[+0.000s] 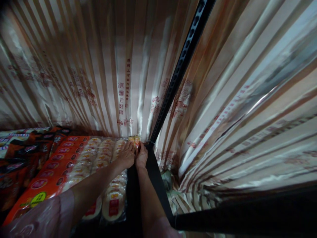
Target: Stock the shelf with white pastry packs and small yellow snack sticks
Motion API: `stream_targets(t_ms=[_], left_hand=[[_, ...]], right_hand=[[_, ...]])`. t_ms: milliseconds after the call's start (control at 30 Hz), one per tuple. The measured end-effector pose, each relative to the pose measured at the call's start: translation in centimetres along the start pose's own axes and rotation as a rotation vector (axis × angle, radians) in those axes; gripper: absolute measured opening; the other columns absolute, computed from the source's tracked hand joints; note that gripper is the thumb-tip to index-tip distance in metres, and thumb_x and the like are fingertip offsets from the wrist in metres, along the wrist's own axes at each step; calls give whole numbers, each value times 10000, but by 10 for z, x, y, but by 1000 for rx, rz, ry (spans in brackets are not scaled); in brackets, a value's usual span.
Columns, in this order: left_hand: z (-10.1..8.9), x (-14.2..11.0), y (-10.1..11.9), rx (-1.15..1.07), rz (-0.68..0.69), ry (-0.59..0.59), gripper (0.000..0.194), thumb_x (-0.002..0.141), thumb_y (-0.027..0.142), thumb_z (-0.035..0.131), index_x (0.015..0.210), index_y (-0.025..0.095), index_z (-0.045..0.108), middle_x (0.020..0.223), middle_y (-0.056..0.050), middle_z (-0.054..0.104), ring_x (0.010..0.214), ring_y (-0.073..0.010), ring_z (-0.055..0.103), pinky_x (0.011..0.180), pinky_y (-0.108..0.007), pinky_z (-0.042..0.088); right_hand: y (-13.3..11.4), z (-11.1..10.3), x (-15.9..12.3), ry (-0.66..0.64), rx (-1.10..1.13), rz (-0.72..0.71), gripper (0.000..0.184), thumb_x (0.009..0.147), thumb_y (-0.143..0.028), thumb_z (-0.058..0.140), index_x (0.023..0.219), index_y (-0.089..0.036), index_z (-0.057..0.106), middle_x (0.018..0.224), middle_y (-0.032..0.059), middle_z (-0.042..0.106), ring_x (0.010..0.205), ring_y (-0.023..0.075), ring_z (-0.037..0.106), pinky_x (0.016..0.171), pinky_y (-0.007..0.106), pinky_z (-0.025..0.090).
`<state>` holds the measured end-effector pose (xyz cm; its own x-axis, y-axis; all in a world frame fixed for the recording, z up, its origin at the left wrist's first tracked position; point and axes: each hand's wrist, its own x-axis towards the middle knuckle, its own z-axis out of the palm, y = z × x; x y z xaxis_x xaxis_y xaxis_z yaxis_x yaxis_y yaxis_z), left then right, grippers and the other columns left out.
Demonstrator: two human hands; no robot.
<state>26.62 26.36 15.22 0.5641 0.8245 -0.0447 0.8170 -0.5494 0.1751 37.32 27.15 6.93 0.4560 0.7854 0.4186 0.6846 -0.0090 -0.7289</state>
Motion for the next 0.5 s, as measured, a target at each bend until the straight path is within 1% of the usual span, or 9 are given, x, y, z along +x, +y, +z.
stream_targets(t_ms=[133,233,333,433,500], left_hand=[[-1,1,2,31,-6,7,478,890,142,282,1319,43,467,1453,-178,347,1388,-279,217,1132,-473,127],[1,2,1,45,4,31,467,902,153,276,1309,43,477,1442,-181,366,1378,-284,242,1128,-467,151],[6,5,0,65,17,72,457,906,148,278,1294,19,484,1422,-202,385,1369,-299,258,1120,-475,178],[11,8,-1,77,44,120,443,903,139,294,1269,2,501,1412,-228,386,1366,-305,263,1116,-479,187],[10,8,0,81,54,124,439,901,132,299,1266,-5,501,1411,-238,381,1367,-302,261,1117,-477,185]], right_hand=[[0,0,-1,3,17,3,424,772,-209,475,1183,-151,559,1060,101,647,938,194,593,860,333,471],[0,0,-1,1,17,40,388,768,-218,486,1142,-160,571,992,89,659,881,190,598,819,324,479],[1,0,-1,-11,17,94,346,754,-238,502,1076,-139,581,917,91,657,819,196,594,772,322,483],[3,1,-1,-4,30,66,297,757,-262,501,1012,-141,593,901,93,651,814,199,581,769,324,474],[4,1,0,21,36,31,275,771,-290,491,984,-152,598,904,90,649,822,200,573,781,331,467]])
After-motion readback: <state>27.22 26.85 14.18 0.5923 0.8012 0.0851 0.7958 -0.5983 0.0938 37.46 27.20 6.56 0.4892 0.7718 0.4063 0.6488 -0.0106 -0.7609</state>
